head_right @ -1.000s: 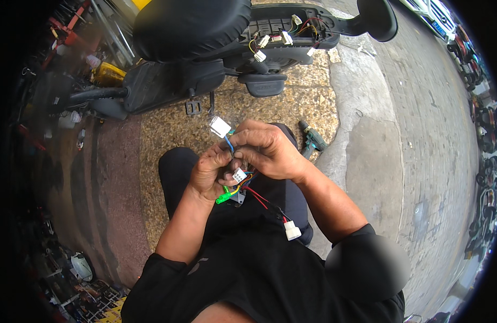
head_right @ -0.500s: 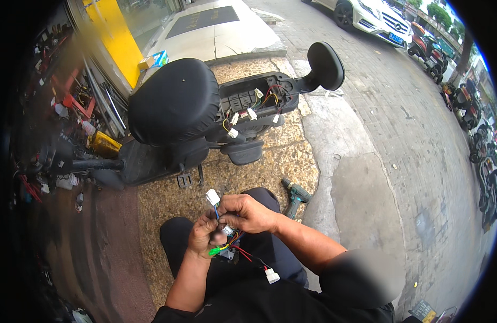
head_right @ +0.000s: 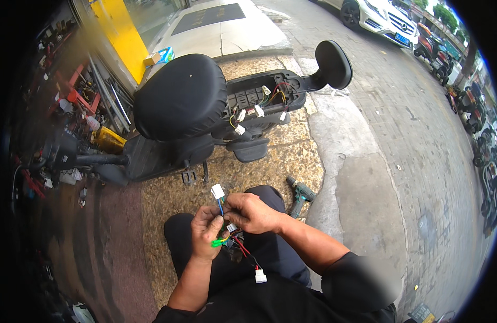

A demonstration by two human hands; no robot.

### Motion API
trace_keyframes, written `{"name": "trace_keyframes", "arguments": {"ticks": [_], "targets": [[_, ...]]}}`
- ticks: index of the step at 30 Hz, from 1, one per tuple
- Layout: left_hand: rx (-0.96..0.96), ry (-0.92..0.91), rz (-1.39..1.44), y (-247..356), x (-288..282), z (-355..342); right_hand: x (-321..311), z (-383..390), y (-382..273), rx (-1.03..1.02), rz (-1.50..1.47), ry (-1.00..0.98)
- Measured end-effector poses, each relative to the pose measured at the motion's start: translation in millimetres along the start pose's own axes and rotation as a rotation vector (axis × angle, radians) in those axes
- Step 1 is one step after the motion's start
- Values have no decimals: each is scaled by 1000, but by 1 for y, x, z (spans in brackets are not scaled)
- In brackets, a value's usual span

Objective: The person sits on the ground and works on a scooter's electrical wiring harness. They strip wire insulation with pliers, twist exposed conductors together, and secure connections with green wire connectors.

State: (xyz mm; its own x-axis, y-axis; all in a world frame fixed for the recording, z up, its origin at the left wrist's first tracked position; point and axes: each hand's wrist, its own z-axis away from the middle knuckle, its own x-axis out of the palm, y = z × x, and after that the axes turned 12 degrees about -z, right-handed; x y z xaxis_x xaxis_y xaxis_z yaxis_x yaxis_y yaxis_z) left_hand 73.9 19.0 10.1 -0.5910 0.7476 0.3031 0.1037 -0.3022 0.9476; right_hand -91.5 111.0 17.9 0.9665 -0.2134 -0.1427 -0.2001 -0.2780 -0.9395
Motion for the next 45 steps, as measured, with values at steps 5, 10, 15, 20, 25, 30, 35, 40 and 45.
{"name": "trace_keyframes", "arguments": {"ticks": [5,10,15,20,25,30,35,40,45], "targets": [[266,47,-257,1,-1,1,10,-3,-6,-129,143,19],[292,131,-364,9,-13,7,23,-9,-19,-102,304,30],[388,192,-653,25,-24,11,35,-17,-25,-159,341,84],[392,209,-814,35,-32,15,43,-23,-26,-230,403,86],[317,185,-536,34,-32,19,51,-24,-27,-191,355,95],[346,207,-432,31,-30,19,55,-24,-25,-129,250,114],[334,91,-499,29,-44,17,53,-19,-25,-115,182,110],[332,39,-420,27,-45,16,55,-18,-27,-56,115,129],[425,135,-630,23,-42,15,59,-19,-27,93,57,192]]}}
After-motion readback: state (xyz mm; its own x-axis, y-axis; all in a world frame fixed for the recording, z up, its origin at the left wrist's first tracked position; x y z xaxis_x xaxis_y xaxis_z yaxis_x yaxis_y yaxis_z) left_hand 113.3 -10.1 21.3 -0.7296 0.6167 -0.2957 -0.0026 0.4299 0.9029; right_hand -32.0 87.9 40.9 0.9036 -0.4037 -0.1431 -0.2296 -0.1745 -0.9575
